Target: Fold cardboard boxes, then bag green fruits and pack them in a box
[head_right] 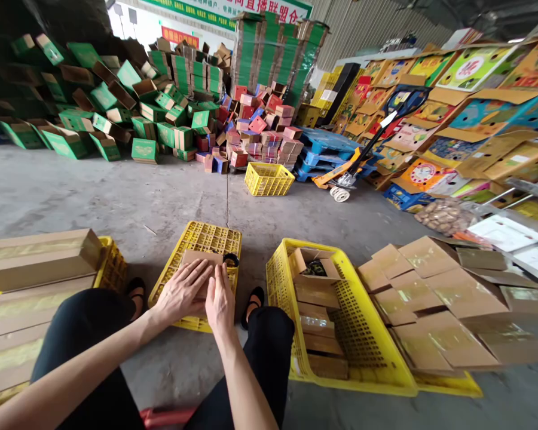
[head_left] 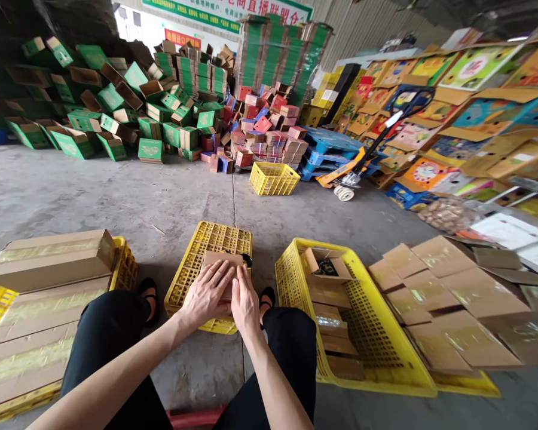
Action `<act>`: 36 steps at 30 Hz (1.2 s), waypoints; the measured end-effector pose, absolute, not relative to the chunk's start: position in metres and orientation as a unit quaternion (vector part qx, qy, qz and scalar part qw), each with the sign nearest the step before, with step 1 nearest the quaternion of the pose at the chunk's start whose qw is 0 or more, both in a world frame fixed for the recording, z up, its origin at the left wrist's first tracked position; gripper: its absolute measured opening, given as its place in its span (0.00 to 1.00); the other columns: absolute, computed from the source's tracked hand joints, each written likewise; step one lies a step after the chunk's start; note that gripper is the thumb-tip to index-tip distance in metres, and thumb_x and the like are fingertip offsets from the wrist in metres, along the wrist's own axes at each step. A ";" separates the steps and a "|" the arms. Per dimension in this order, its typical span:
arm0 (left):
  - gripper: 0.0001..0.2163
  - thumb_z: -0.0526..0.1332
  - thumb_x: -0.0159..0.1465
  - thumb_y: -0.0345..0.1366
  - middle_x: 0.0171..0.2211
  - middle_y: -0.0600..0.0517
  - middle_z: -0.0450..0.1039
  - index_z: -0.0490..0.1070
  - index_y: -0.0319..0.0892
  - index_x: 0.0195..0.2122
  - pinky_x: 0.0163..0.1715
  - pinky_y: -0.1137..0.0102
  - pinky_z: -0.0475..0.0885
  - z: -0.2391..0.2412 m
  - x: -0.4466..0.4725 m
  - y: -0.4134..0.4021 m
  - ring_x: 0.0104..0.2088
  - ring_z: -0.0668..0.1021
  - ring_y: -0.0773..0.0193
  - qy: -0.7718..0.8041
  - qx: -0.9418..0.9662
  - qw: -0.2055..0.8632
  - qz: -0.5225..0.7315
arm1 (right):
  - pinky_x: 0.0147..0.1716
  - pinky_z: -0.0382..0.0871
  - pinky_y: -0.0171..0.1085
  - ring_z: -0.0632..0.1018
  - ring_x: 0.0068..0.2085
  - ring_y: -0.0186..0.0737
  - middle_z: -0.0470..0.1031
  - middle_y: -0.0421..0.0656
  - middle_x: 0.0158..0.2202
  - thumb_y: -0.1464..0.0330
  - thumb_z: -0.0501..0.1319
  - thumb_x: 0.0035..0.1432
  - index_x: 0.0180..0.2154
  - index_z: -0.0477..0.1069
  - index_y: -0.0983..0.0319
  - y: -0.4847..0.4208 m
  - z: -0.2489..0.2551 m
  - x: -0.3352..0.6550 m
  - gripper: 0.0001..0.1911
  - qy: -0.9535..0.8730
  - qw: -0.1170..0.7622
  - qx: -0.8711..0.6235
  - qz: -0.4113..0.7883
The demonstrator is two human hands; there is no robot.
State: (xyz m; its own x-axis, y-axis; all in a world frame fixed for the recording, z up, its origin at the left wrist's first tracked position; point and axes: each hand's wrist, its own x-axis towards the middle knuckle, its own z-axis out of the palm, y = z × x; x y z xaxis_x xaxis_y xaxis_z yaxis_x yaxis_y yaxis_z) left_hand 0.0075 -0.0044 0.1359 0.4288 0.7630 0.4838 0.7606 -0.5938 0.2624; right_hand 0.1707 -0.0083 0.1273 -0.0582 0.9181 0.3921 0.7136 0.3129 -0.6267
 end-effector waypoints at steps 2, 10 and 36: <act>0.39 0.63 0.66 0.56 0.73 0.40 0.60 0.57 0.43 0.74 0.70 0.48 0.58 0.135 0.004 -0.004 0.71 0.64 0.39 0.441 0.851 0.011 0.286 | 0.69 0.65 0.48 0.66 0.71 0.50 0.61 0.50 0.72 0.59 0.45 0.77 0.71 0.62 0.63 -0.007 0.124 0.170 0.29 -0.710 0.384 -0.569 0.157; 0.37 0.61 0.68 0.58 0.72 0.41 0.61 0.61 0.43 0.72 0.70 0.51 0.60 0.133 -0.006 -0.005 0.71 0.66 0.43 0.422 0.859 0.005 0.290 | 0.72 0.60 0.49 0.59 0.74 0.47 0.56 0.47 0.74 0.58 0.45 0.77 0.73 0.56 0.62 -0.005 0.113 0.168 0.30 -0.677 0.415 -0.558 0.242; 0.36 0.60 0.71 0.55 0.65 0.35 0.71 0.59 0.37 0.72 0.66 0.51 0.70 0.130 -0.025 -0.002 0.67 0.72 0.44 0.334 0.875 -0.044 0.347 | 0.68 0.67 0.45 0.68 0.70 0.48 0.62 0.53 0.72 0.61 0.44 0.78 0.71 0.61 0.68 -0.032 0.136 0.169 0.29 -0.754 0.360 -0.536 0.121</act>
